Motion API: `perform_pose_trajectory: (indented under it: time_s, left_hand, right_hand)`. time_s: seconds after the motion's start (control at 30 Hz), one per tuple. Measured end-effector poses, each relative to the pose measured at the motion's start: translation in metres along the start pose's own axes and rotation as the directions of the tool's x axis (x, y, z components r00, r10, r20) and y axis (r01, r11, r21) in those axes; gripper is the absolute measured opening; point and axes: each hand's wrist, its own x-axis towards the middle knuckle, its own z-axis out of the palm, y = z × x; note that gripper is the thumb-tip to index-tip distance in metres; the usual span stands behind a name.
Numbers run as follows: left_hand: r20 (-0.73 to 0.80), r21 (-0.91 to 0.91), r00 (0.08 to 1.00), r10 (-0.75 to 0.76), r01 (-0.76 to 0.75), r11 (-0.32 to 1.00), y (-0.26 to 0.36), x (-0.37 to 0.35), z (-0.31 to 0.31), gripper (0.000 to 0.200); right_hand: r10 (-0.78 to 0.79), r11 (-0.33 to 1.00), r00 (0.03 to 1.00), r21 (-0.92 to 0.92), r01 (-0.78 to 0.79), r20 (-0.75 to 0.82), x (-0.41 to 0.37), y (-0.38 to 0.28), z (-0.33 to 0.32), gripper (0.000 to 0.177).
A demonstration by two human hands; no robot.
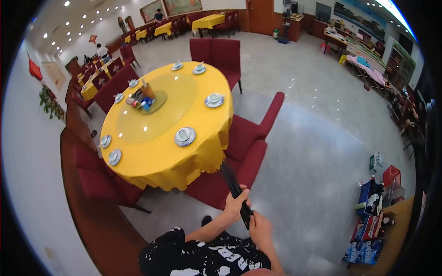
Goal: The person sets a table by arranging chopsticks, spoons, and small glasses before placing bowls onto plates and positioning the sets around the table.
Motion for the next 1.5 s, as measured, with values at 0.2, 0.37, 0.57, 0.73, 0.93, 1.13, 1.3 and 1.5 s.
perform_pose_trajectory:
  time_s: [0.2, 0.37, 0.57, 0.73, 0.93, 1.13, 1.3, 1.5]
  left_hand:
    - [-0.126, -0.047, 0.99, 0.057, -0.063, 0.997, -0.048, 0.04, 0.091, 0.014]
    - [0.076, 0.015, 0.995, -0.06, 0.059, 0.998, -0.087, 0.08, 0.14, 0.019]
    - [0.131, 0.238, 0.985, -0.111, 0.077, 0.968, -0.151, 0.191, 0.224, 0.019]
    - [0.499, 0.302, 0.857, -0.128, -0.033, 0.953, -0.162, 0.317, 0.336, 0.02]
    - [0.701, 0.186, 0.696, -0.157, 0.034, 0.982, -0.126, 0.436, 0.444, 0.022]
    - [0.48, 0.194, 0.831, -0.282, 0.214, 0.958, -0.116, 0.628, 0.52, 0.032]
    - [0.258, 0.249, 0.901, -0.348, 0.286, 0.925, -0.081, 0.773, 0.585, 0.04]
    - [0.134, 0.449, 0.951, -0.28, 0.194, 0.872, -0.031, 0.921, 0.608, 0.046]
  right_hand:
    - [0.221, 0.796, 0.948, 0.604, -0.039, -0.229, 0.012, 0.093, -0.058, 0.042]
    - [-0.035, -0.367, 0.872, 0.805, -0.465, 0.488, 0.079, 0.177, -0.076, 0.049]
    - [-0.368, 0.01, 0.685, 0.74, -0.672, 0.628, 0.188, 0.291, -0.15, 0.063]
    - [-0.042, 0.464, 0.838, 0.754, -0.466, 0.544, 0.305, 0.332, -0.26, 0.037]
    - [0.042, 0.446, 0.857, 0.758, -0.476, 0.513, 0.425, 0.358, -0.342, 0.018]
    - [-0.151, 0.367, 0.823, 0.804, -0.467, 0.547, 0.62, 0.414, -0.351, 0.027]
    - [-0.26, 0.173, 0.721, 0.766, -0.619, 0.642, 0.801, 0.432, -0.406, 0.032]
    - [-0.307, 0.235, 0.448, 0.523, -0.819, 0.84, 0.992, 0.437, -0.423, 0.027]
